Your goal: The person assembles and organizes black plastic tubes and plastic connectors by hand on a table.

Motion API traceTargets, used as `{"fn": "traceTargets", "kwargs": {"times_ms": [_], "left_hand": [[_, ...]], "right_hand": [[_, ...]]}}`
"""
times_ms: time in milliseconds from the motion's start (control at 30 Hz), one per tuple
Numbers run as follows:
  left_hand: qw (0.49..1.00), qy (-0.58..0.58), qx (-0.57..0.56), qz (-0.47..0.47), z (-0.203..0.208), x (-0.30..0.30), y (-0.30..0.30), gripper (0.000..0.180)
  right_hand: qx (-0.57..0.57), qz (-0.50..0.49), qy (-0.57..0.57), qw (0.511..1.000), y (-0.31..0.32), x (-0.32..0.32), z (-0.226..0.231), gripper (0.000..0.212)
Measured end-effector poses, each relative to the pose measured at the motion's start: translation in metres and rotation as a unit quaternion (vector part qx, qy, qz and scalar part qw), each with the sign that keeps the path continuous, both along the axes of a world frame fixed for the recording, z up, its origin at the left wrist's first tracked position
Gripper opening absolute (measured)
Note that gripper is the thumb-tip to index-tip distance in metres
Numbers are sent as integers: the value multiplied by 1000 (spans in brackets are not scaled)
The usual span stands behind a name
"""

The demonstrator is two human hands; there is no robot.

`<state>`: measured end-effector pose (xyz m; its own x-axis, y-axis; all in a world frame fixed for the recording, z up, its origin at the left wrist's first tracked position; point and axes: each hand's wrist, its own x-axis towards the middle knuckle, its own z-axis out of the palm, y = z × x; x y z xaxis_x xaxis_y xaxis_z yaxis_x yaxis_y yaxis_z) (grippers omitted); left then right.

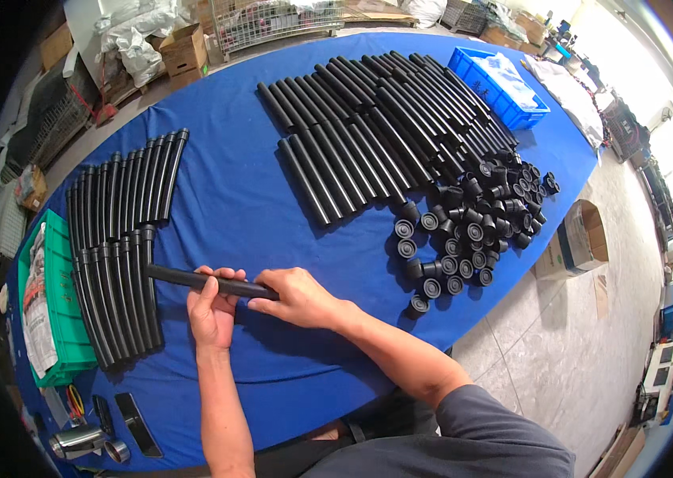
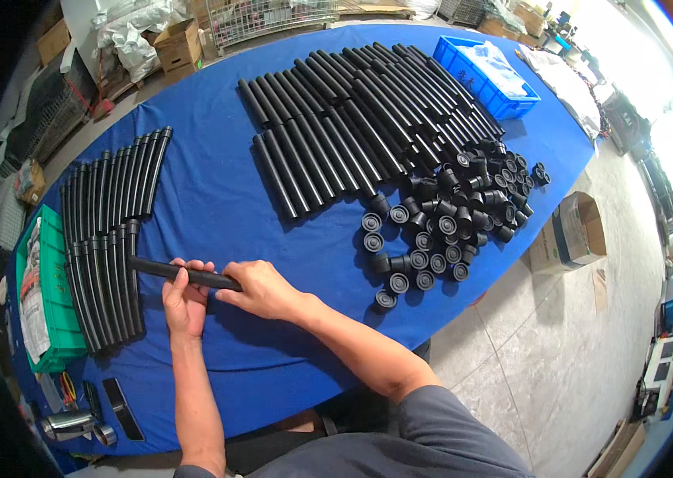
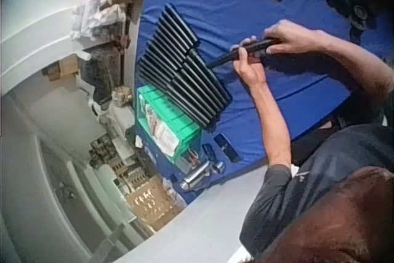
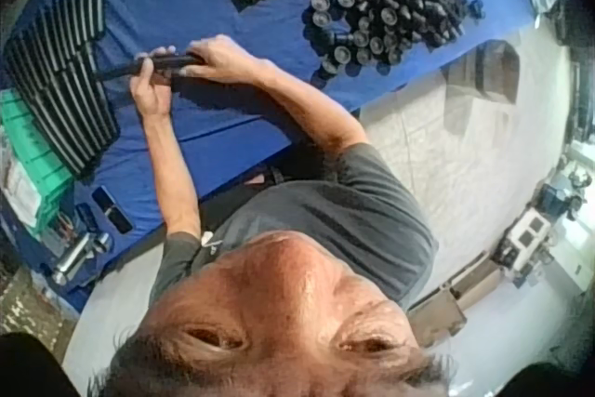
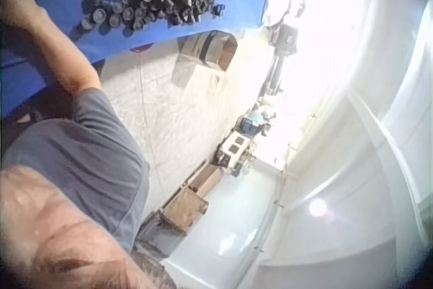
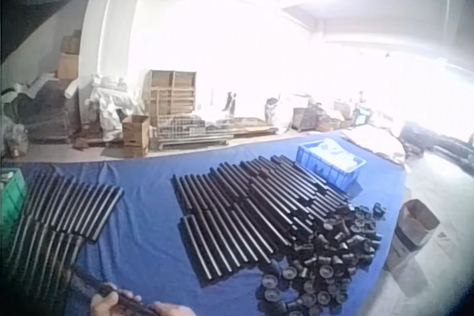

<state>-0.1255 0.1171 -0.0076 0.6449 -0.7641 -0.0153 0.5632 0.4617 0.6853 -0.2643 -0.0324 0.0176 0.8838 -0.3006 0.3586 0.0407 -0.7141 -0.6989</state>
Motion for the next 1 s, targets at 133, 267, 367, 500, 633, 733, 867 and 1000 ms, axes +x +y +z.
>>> {"fn": "traceTargets", "kwargs": {"times_ms": [133,267,367,500,633,733,867,1000], "left_hand": [[1000,12,-7,-10,3,-5,-7,19],[1000,3,21,3,0,-1,-6,19],[1000,-6,4,-4,-3,-2,0,19],[1000,10,29,2,0,-1,-6,19],[1000,-2,5,-7,-4,0,-3,18],[999,-20,-14,-27,3,-1,-1,17],[1000,2,18,8,-3,-1,-4,19],[999,-14,-24,-33,-3,3,0,20]], "right_hand": [[155,58,88,982,0,0,-12,32],[-76,-41,-52,995,3,0,-8,28],[337,83,287,893,-7,-2,33,29],[-43,-33,-91,994,4,4,-11,30],[138,20,114,984,-7,0,13,30],[279,78,273,917,-6,4,10,34],[-77,-44,-50,995,3,0,-10,27],[119,59,60,989,-4,1,-8,30]]}}
